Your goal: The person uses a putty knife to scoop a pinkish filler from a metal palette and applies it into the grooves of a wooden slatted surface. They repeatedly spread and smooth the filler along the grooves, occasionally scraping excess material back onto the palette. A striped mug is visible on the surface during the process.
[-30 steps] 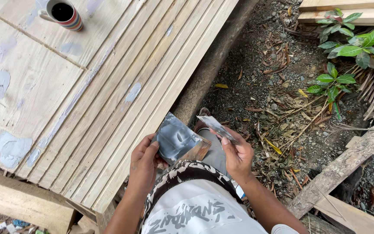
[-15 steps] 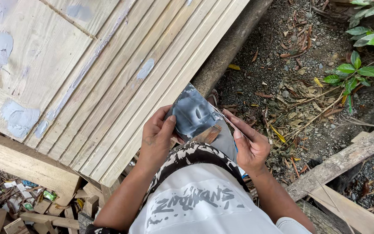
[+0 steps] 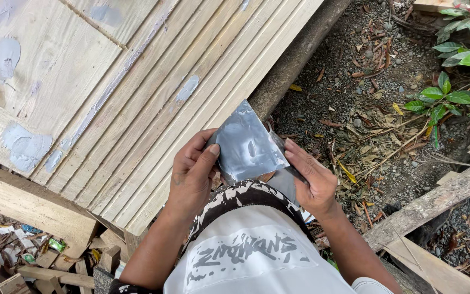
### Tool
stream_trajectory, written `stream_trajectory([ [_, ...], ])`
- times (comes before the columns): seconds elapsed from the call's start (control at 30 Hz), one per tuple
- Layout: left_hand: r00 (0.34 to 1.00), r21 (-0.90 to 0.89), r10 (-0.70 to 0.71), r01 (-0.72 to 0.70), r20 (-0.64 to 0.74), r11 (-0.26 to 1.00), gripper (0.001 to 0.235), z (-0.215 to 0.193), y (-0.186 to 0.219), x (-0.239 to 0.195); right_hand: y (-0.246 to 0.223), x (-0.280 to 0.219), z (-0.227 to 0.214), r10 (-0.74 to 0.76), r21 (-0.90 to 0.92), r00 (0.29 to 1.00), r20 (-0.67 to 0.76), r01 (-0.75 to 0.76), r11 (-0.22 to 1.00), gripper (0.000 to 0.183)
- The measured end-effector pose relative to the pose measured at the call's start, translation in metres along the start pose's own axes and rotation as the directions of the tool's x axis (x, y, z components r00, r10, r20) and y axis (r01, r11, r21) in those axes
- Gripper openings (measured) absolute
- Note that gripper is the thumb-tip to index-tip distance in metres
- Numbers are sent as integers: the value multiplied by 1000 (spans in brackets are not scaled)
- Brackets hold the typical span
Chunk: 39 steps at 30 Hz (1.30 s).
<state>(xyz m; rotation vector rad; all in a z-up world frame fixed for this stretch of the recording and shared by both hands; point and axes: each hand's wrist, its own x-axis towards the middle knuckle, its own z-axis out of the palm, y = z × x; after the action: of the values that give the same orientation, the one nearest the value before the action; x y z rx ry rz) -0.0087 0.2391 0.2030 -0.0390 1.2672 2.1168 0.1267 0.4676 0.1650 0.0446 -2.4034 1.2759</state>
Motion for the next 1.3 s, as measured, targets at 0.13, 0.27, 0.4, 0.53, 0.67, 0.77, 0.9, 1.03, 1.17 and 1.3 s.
stream_trajectory([
  [0.13,999,103,33,-30,-28,994,33,-3,11,0,10,-3,-5,373,173,913,-165,-346,922,25],
  [0.27,990,364,138,-119,-26,924,32,-2,15,-1,10,-6,-16,645,747,759,-89,-377,547,23],
  [0.4,993,367,90,-57,-75,929,31,7,9,-1,0,4,-19,488,845,870,-71,-208,493,21],
  [0.53,993,372,92,-57,-78,927,32,14,0,-3,-18,4,-11,393,714,911,-122,-195,673,21],
  [0.67,990,338,104,-67,-91,939,33,17,-4,-1,-27,1,-9,295,498,948,-117,-201,844,27],
  [0.77,990,273,101,-71,-97,959,34,17,-5,-2,-31,-2,-10,304,385,950,-72,-255,887,32],
  [0.9,990,199,112,-93,-86,976,34,16,-7,-4,-31,1,-14,86,247,994,-70,-66,967,29],
  [1.03,994,102,72,-63,-80,993,35,17,-7,-10,-27,5,-17,62,195,997,-52,-50,979,30],
  [1.17,993,54,103,-99,-65,994,34,17,-6,-17,-24,5,-15,23,142,998,-59,-15,990,33],
  [1.3,984,-150,173,-165,42,975,29,17,0,-23,-17,11,-17,-132,-6,989,-71,132,991,36],
])
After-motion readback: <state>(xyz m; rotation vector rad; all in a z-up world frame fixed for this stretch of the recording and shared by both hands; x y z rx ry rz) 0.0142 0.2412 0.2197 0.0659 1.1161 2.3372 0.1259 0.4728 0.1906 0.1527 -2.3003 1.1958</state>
